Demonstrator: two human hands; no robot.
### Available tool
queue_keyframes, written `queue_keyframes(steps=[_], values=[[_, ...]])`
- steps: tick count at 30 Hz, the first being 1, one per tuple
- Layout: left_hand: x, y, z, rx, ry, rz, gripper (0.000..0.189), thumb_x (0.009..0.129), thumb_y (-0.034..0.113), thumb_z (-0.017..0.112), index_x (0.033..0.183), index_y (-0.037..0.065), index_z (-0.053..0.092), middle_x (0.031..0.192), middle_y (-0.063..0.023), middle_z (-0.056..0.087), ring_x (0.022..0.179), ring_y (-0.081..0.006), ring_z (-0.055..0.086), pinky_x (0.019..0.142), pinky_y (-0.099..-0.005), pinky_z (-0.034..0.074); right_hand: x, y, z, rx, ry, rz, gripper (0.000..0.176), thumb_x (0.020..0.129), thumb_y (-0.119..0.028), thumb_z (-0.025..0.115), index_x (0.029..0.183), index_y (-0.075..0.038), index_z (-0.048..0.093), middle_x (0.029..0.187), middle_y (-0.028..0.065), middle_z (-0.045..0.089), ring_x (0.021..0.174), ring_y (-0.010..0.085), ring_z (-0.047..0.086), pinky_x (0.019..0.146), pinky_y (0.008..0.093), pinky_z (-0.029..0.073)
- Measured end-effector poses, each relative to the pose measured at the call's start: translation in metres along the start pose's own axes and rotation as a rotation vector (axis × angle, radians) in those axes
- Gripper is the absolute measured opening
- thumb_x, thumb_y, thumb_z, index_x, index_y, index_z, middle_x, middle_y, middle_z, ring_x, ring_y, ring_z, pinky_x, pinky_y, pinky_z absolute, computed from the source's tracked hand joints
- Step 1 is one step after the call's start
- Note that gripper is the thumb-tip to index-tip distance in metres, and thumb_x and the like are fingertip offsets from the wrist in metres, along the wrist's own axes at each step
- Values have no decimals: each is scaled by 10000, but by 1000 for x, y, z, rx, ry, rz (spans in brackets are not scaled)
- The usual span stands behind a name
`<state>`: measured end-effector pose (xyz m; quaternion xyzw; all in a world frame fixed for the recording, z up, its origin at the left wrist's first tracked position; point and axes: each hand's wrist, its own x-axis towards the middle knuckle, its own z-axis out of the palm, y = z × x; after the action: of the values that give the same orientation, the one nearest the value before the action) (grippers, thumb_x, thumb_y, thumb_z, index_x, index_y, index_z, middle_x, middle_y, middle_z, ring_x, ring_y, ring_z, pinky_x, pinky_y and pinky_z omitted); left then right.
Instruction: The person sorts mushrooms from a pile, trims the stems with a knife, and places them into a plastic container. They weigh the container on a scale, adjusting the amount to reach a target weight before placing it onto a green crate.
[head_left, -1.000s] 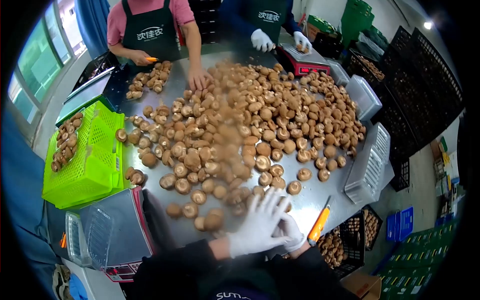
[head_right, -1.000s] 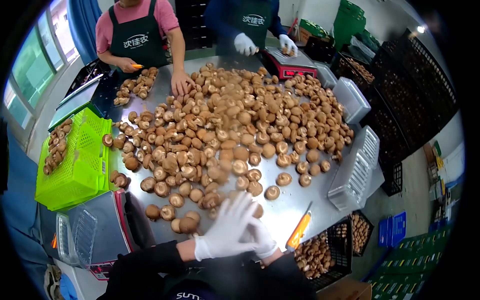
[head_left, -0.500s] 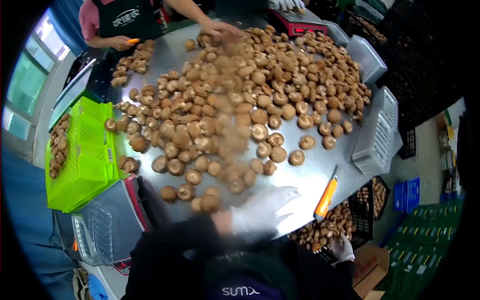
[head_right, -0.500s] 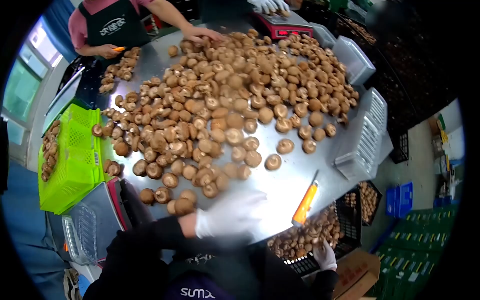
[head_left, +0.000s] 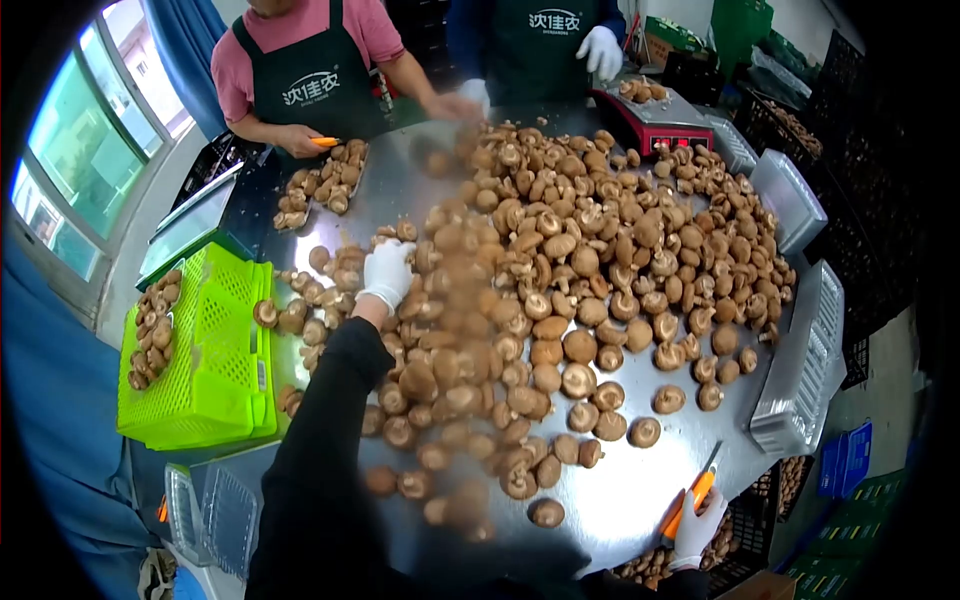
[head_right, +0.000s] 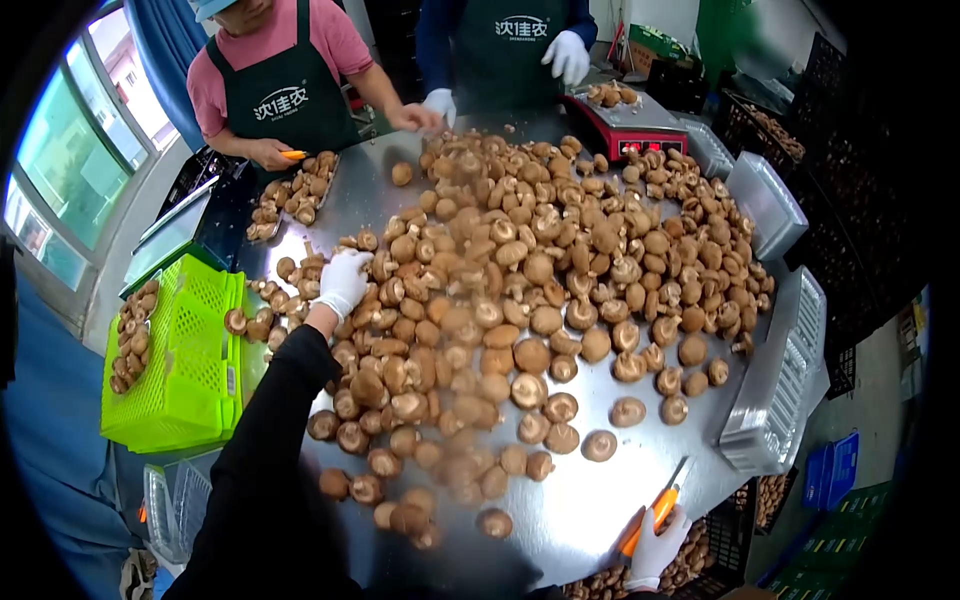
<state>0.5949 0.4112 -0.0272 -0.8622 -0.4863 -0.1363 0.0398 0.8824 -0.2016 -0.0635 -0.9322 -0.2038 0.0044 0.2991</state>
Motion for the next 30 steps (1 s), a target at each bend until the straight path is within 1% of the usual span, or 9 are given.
queue_keyframes(steps=[4,7,10,13,17,18,21,26,30], values=[[6,-12,12,-281,11,-119,224,847,180,686,1066,138,712,1076,-90,699,1029,-316,647,876,-419,522,5,-3,-1,-153,-46,68,406,875,-155,706,1206,15,542,1024,136,568,879,264,587,798,354,481],[0,-33,-1,-851,12,-203,264,909,165,678,1152,62,693,1140,-100,707,1001,-182,669,872,-307,526,9,8,1,-212,-29,35,435,881,-146,682,1244,39,529,1162,193,596,1049,348,612,890,388,490],[-28,-19,-54,-1635,-226,-357,281,1008,151,538,1272,72,595,1216,-82,647,1083,-229,640,959,-381,526,9,9,2,-242,-25,38,428,887,-162,675,1243,37,543,1138,203,618,1029,363,626,878,397,498],[-55,4,-91,-2102,-412,-314,312,1035,168,482,1339,102,504,1316,-105,565,1185,-281,591,994,-485,520,9,-4,-3,-210,-22,78,412,892,-169,672,1232,33,559,1116,203,635,995,370,637,861,403,505],[-88,49,-117,-2404,-543,-287,308,1068,218,425,1335,64,446,1390,-179,468,1337,-475,441,985,-554,530,8,9,-10,-1,-43,102,454,889,-165,670,1273,58,573,1136,248,663,1023,377,657,885,394,517],[-96,59,-124,-2474,-630,-318,316,1056,194,453,1352,85,457,1387,-140,489,1258,-339,530,985,-527,528,6,1,-15,37,-61,123,453,902,-159,655,1295,50,568,1122,250,669,1003,366,666,871,389,517],[-122,95,-137,-2597,-684,-363,368,1067,212,421,1381,22,459,1404,-174,493,1273,-374,517,936,-445,553,2,4,-17,212,-60,84,448,930,-120,615,1340,46,545,1174,226,667,1037,308,667,894,355,510],[-169,154,-169,-2868,-918,-624,517,1062,216,403,1488,-37,255,1533,-275,282,1454,-481,233,1040,-498,495,6,24,-28,374,-47,79,454,973,-113,551,1385,67,489,1312,209,611,1174,271,612,993,320,461],[-206,183,-171,-2641,-946,-645,455,1048,200,451,1433,-33,386,1461,-212,434,1390,-439,375,1016,-426,485,1,46,-44,295,159,49,454,1038,-145,457,1451,40,420,1319,174,579,1125,222,593,989,309,451]])
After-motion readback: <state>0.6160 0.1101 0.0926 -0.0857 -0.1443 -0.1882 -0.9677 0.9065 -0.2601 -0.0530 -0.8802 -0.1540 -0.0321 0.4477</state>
